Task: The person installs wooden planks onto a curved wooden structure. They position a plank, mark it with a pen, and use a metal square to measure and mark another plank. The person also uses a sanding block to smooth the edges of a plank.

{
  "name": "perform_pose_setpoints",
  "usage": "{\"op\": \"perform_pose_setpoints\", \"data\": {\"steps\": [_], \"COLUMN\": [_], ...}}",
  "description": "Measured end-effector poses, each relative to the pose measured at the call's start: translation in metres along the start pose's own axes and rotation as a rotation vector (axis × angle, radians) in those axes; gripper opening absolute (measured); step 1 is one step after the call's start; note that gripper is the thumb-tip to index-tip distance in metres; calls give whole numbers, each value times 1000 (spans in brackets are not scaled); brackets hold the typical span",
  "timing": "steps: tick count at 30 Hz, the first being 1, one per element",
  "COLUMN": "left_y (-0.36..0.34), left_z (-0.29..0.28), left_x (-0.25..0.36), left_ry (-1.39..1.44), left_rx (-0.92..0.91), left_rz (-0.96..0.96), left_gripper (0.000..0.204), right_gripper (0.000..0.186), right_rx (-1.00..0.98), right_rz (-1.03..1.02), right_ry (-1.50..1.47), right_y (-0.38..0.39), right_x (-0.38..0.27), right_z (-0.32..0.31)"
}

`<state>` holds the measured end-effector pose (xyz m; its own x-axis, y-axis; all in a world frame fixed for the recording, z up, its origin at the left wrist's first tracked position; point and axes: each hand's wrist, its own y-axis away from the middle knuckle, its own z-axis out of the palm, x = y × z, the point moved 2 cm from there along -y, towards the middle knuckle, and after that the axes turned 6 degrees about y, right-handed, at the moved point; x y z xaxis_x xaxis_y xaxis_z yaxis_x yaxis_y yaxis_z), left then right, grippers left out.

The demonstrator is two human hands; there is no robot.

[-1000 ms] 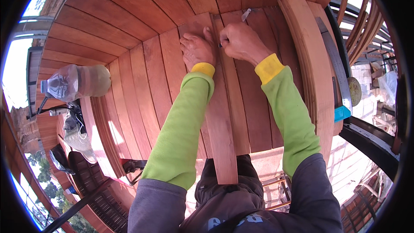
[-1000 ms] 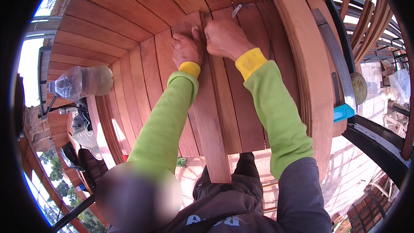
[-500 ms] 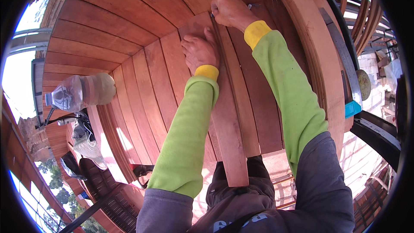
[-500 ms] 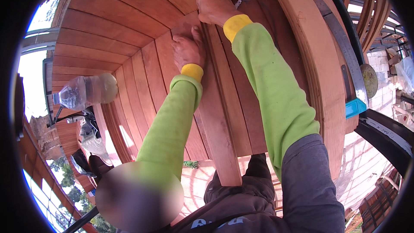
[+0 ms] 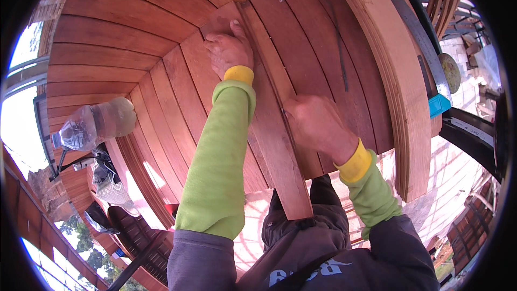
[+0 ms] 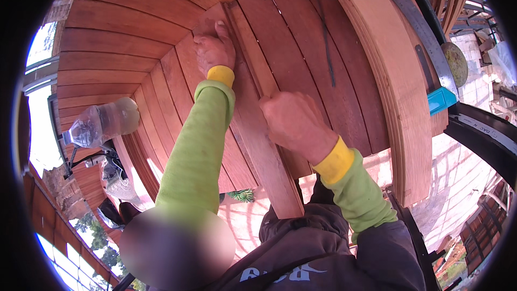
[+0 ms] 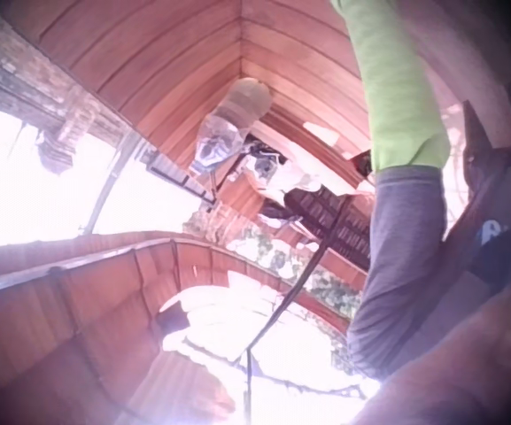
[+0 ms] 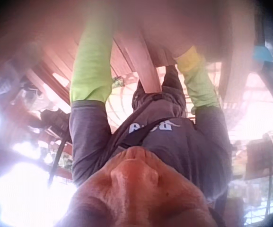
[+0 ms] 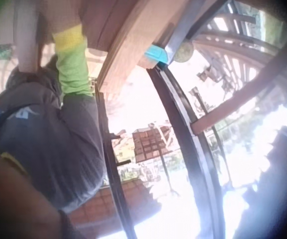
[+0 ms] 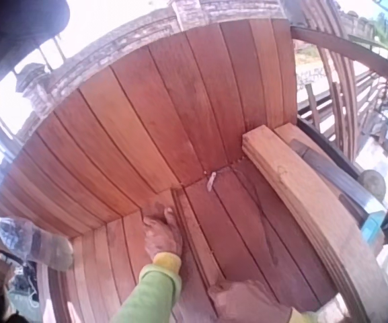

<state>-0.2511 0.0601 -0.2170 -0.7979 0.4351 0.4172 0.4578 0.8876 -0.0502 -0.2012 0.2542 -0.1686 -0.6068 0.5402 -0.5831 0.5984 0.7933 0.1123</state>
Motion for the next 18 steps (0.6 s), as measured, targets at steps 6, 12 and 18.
{"op": "perform_pose_setpoints", "data": {"steps": [6,12,18], "left_y": [0,1,2], "left_z": [3,1,2], "left_x": [-2,4,3], "left_ry": [-64,-50,-27], "left_rx": [75,100,73], "left_rz": [49,25,22], "left_gripper": [58,56,54], "right_gripper": [8,7,7], "right_rx": [40,244,345], "right_rz": [25,-38,-94], "right_ry": [-87,32,57], "right_y": [15,-136,-226], "right_x": [-1,31,59], "right_z": [2,-21,-25]}}
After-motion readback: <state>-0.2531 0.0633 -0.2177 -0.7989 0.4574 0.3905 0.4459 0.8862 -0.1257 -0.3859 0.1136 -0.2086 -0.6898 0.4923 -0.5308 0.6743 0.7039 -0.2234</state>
